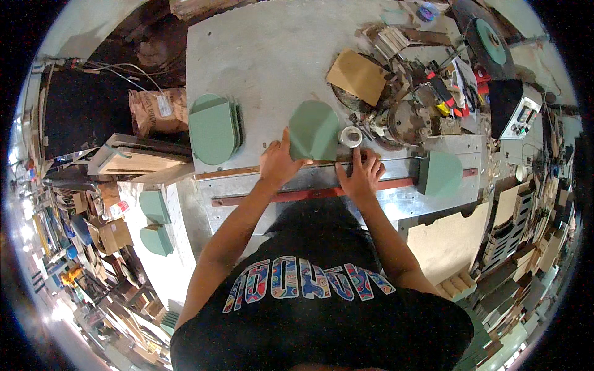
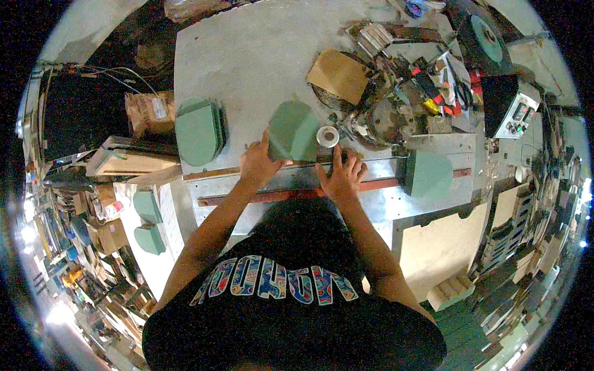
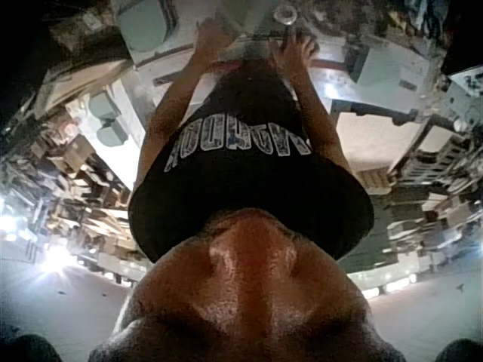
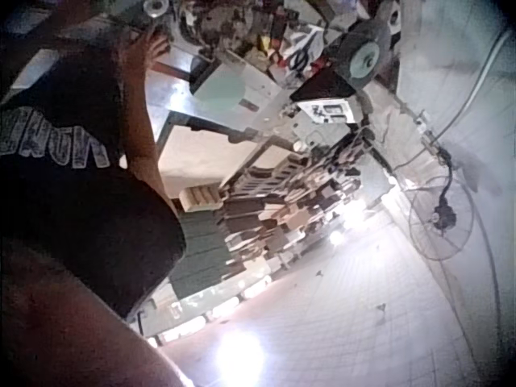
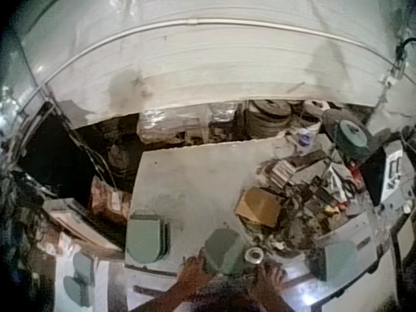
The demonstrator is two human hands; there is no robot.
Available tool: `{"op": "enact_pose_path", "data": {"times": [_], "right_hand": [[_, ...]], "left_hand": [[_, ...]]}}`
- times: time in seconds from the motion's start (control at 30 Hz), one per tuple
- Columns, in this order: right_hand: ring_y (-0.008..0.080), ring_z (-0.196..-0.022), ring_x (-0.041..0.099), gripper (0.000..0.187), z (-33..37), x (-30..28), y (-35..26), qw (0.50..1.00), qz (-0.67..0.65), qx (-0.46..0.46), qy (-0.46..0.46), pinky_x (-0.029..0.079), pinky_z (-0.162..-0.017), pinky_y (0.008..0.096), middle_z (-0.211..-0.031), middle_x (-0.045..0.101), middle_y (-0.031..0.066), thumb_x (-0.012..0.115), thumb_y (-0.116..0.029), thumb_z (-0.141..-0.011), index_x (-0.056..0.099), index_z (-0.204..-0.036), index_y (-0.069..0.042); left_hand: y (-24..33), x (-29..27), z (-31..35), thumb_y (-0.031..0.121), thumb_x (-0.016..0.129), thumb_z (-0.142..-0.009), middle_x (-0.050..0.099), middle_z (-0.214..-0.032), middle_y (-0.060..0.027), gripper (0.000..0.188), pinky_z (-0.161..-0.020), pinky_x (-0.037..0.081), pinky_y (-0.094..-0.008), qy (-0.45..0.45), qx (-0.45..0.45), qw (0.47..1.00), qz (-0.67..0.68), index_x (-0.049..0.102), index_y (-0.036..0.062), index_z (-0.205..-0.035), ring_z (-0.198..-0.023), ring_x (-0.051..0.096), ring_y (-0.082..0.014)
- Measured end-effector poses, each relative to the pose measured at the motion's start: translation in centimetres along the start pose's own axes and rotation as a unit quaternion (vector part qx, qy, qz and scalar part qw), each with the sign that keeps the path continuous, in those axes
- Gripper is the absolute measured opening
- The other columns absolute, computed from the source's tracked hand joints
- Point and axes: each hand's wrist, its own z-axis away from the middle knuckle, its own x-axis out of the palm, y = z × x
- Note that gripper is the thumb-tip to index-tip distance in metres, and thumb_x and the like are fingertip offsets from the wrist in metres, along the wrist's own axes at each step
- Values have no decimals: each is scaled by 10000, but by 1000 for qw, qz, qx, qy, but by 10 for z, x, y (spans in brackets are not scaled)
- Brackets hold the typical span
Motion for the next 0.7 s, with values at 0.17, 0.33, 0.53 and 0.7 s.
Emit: {"op": "enact_pose_path", "data": {"times": [0.17, 0.33, 0.53, 0.7], "right_hand": [[454, -1431, 391, 886, 13, 2, -15, 999, -31, 11, -16, 270, -1139, 666, -1513, 424, 227, 683, -536, -961, 385, -1643, -54], [514, -1476, 375, 907, 13, -14, -62, 974, -158, -130, -94, 270, -1202, 660, -1620, 345, 331, 630, -489, -1015, 246, -1686, -14], [597, -1532, 288, 930, -88, 20, -126, 982, -149, -72, 90, 234, -1278, 637, -1658, 272, 423, 615, -531, -1033, 252, -1659, 54], [577, -1517, 333, 966, -139, 45, -147, 994, -102, 24, 36, 259, -1271, 627, -1633, 343, 403, 588, -588, -1037, 244, -1664, 62]], "left_hand": [[7, 12, 4, 582, 878, -784, 720, -1121, -252, 1198, -899, 573, -499, 39, -31, 998, 34, 326, -58, -1633, -1075, 702, -423], [6, 29, 3, 533, 804, -882, 719, -1136, -273, 1110, -839, 588, -514, 57, -65, 995, 51, 278, -70, -1650, -1016, 724, -424], [0, 33, 1, 461, 712, -972, 742, -1078, -266, 1006, -803, 595, -525, 54, -90, 991, 76, 223, -82, -1662, -941, 745, -419], [9, 29, -13, 395, 679, -1003, 771, -985, -253, 929, -806, 596, -527, 80, -160, 970, 162, 206, -54, -1665, -892, 757, -437]]}}
